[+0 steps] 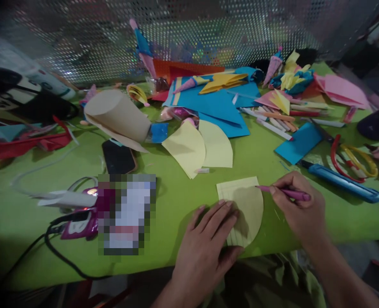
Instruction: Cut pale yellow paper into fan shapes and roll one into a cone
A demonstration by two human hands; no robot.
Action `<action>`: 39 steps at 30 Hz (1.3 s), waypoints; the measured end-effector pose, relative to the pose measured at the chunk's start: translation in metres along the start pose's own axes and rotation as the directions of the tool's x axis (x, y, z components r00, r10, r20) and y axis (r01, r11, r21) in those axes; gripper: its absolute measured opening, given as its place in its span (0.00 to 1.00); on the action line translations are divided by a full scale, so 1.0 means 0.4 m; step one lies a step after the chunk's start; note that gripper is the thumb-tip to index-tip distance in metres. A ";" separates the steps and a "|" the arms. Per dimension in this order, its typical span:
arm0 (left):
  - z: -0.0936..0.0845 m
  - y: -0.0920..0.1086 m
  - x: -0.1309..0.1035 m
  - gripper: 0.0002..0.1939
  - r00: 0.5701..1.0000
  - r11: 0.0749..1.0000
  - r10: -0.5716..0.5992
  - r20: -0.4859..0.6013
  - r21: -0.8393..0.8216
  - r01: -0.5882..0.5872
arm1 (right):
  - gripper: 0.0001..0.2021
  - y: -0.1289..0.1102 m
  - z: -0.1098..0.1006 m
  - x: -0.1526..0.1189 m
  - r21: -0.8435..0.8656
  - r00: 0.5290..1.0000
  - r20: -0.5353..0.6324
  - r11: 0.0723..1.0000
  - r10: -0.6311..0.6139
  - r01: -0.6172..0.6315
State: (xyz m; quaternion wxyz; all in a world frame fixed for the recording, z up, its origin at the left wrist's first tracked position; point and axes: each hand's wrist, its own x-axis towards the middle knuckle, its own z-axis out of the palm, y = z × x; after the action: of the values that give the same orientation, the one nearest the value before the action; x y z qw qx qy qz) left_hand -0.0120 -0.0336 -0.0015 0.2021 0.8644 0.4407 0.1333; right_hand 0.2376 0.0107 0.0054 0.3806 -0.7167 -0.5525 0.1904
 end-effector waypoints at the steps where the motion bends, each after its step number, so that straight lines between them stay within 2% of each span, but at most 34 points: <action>1: 0.001 0.000 0.001 0.27 1.000 1.000 0.000 -0.003 0.004 0.000 | 0.06 0.000 0.000 0.000 0.012 1.000 -0.008 1.000 0.000 0.000; 10: -0.003 0.002 0.004 0.26 0.999 0.999 0.016 -0.037 0.034 -0.014 | 0.06 -0.011 -0.002 0.002 0.045 0.998 -0.062 0.999 0.008 -0.005; 14: -0.001 0.003 0.002 0.27 1.000 1.000 0.010 -0.028 0.028 -0.009 | 0.05 -0.008 -0.005 -0.006 0.055 0.995 -0.087 0.997 -0.042 0.047; 16: 0.001 0.005 0.001 0.27 1.000 1.000 -0.001 -0.024 0.020 0.002 | 0.05 -0.008 -0.005 -0.011 0.126 0.995 -0.084 0.990 -0.057 0.067; 18: 0.004 0.006 -0.001 0.27 0.999 1.000 -0.005 -0.034 0.018 0.005 | 0.05 -0.011 -0.001 -0.014 0.240 0.998 0.004 0.969 -0.063 0.060; 20: 0.005 0.006 -0.003 0.29 0.999 1.000 0.006 -0.047 0.023 -0.005 | 0.05 -0.018 0.007 -0.011 0.331 0.981 0.167 0.943 -0.096 0.036; 23: 0.002 0.005 -0.006 0.28 0.997 0.999 0.023 -0.073 0.036 -0.021 | 0.07 -0.038 0.021 -0.002 0.361 0.903 0.401 0.933 -0.155 0.000; 25: 0.000 0.005 -0.006 0.27 0.997 0.999 0.019 -0.078 0.036 -0.016 | 0.08 -0.053 0.029 0.004 0.339 0.857 0.492 0.941 -0.156 -0.023; 28: -0.002 0.006 -0.007 0.26 0.998 1.000 0.010 -0.061 0.024 -0.008 | 0.09 -0.070 0.036 0.008 0.293 0.833 0.537 0.955 -0.133 -0.037; 39: -0.009 0.006 -0.005 0.27 0.999 1.000 0.017 -0.030 -0.018 -0.018 | 0.08 -0.075 0.050 0.005 0.218 0.826 0.542 0.975 -0.156 0.040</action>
State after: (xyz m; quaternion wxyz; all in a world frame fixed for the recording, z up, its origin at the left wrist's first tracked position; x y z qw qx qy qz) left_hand -0.0130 -0.0357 0.0028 0.2023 0.8642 0.4348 0.1519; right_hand 0.2050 0.0223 0.0154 0.2819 -0.5594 -0.6538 0.4244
